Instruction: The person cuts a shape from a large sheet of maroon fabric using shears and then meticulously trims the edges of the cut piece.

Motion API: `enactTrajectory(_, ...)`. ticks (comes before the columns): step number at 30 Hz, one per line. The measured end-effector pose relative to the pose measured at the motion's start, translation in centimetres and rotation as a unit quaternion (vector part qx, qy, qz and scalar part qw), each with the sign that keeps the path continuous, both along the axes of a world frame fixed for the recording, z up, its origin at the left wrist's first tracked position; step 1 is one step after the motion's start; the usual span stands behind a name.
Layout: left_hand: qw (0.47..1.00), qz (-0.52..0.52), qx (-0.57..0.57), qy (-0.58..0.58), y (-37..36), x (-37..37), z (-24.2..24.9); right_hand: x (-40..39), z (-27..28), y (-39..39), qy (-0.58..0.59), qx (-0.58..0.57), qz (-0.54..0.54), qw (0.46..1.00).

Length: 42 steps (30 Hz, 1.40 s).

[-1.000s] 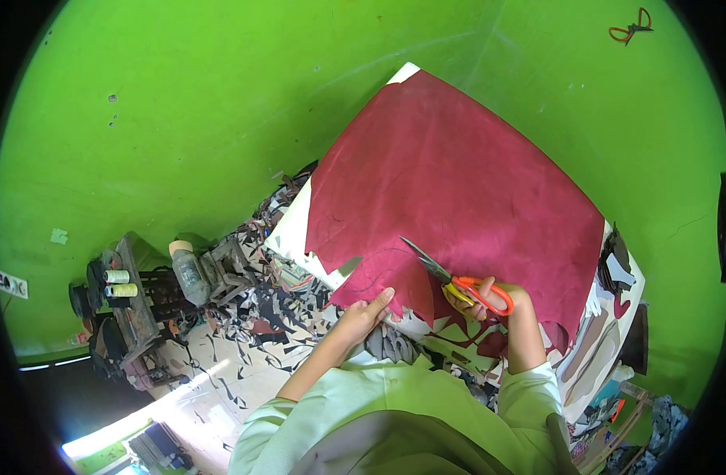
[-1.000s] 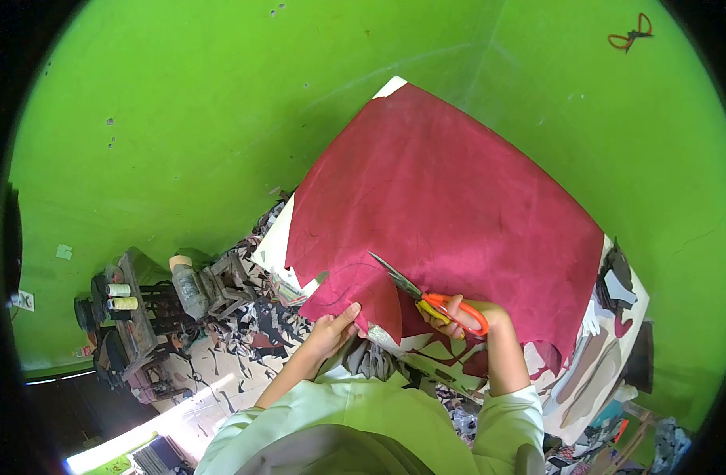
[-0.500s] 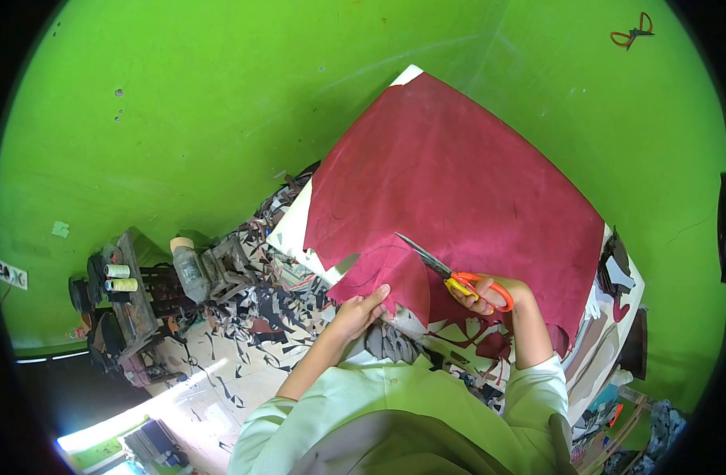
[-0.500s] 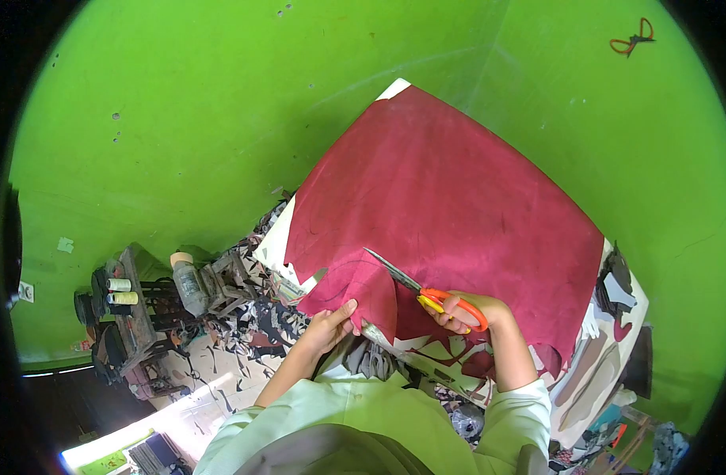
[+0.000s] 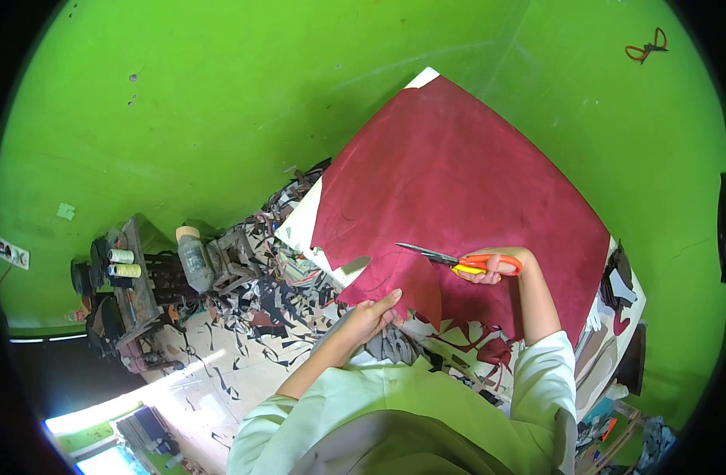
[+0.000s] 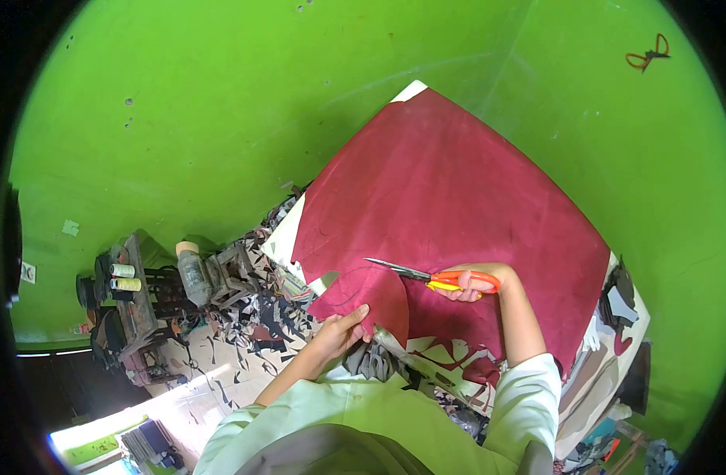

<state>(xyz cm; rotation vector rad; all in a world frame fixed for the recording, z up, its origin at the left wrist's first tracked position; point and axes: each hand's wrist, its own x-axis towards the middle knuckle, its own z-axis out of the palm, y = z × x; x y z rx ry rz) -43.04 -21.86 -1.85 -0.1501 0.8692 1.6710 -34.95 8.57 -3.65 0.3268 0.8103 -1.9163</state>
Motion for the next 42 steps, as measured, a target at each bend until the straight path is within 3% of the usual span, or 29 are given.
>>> enactTrajectory(1,1.000,-0.002,-0.006,0.002,-0.1,0.0,0.0,-0.3,0.2,-0.5,-0.030,0.034,-0.016,0.999)
enactTrajectory(4,1.000,0.001,-0.019,0.005,-0.2,0.0,-0.2,-0.9,1.0,-1.0,0.027,0.052,-0.002,0.998)
enactTrajectory(7,1.000,-0.005,-0.027,0.001,-0.5,0.1,-0.7,-1.0,0.8,-0.7,0.020,0.026,0.019,0.999)
enactTrajectory(10,1.000,-0.020,-0.022,0.001,-1.0,0.1,-1.2,-1.4,2.2,-0.5,-0.046,0.065,0.015,0.997)
enactTrajectory(13,1.000,-0.016,-0.012,-0.004,-1.0,0.1,-0.8,-1.3,1.7,-0.1,-0.034,0.087,0.005,0.996)
enactTrajectory(16,1.000,-0.018,-0.005,-0.018,-1.3,0.0,-0.9,-1.8,2.4,0.1,0.099,0.075,0.050,0.991)
enactTrajectory(23,1.000,0.003,-0.010,-0.028,-1.3,0.6,-1.6,-5.0,2.0,0.0,0.068,-0.017,0.128,0.989)
enactTrajectory(29,1.000,0.006,0.001,-0.002,-1.4,0.3,-1.3,-5.7,2.9,-0.3,0.065,0.025,0.126,0.990)
enactTrajectory(35,0.998,0.007,0.053,-0.022,-2.2,-0.3,-1.0,-5.3,4.1,-0.6,0.154,0.188,0.147,0.959)
enactTrajectory(38,0.999,0.012,0.034,-0.018,-2.2,-0.2,-0.9,-6.1,4.2,-0.7,0.116,0.181,0.157,0.964)
enactTrajectory(42,0.999,0.003,0.034,0.004,-2.3,-0.4,-0.5,-7.2,4.2,-0.8,0.149,0.135,0.187,0.962)
